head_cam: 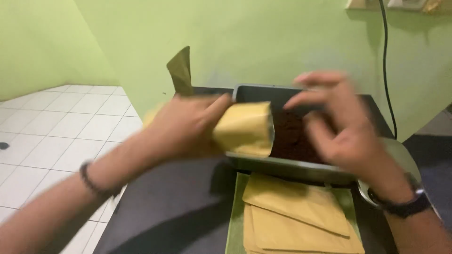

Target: Emptying ground coffee from individual bags into a larger plastic tray for processing or blending.

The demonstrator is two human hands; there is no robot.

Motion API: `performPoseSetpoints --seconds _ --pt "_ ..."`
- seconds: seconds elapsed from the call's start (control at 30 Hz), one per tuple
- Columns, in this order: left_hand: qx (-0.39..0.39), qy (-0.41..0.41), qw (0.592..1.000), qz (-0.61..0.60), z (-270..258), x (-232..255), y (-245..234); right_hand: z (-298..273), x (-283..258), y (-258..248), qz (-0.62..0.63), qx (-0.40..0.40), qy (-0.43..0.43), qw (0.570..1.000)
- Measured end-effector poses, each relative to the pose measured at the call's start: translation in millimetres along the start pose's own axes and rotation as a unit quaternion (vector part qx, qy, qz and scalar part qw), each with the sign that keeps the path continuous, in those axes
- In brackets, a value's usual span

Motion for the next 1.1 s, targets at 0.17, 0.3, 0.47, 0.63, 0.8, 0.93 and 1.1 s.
performPoseSetpoints --seconds 0.17,0.3,0.47,0.63,0.8,0.93,1.1 --pt "0.127 0.257 0.855 0.433 87.3 36.8 30.2 -9.3 34.5 -32.8 0.039 0.198 0.056 0.978" --pt "0.091 0.328 0.750 0.567 144.2 61.1 89.0 -5.6 61.9 -23.4 0.061 0.149 0.154 0.975" --pt "0.074 0.369 0.610 0.697 159.1 81.7 124.5 -13.1 101.0 -20.5 0.167 0.133 0.234 0.948" --pt "0.149 0.356 0.555 0.737 161.3 104.4 127.4 -13.6 101.4 -30.1 0.234 0.183 0.107 0.949" --pt "0.084 0.375 0.545 0.745 157.5 93.5 138.5 -26.6 132.0 -31.5 0.236 0.302 0.133 0.914" --pt "0.042 0.348 0.645 0.679 141.7 87.4 103.1 -31.2 156.7 -29.8 0.258 0.387 0.158 0.871" --pt "0.255 0.255 0.879 0.312 109.2 70.3 25.1 -40.8 187.5 -23.1 0.340 0.401 0.216 0.823"
Point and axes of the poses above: each hand's wrist, its own z-axis towards the middle knuckle, its own y-axis out of the palm, x = y × z, the point moved 6 cm from there along z, towards the middle knuckle, and after that the axes turned 6 degrees about -z, right-handed, at the moved point
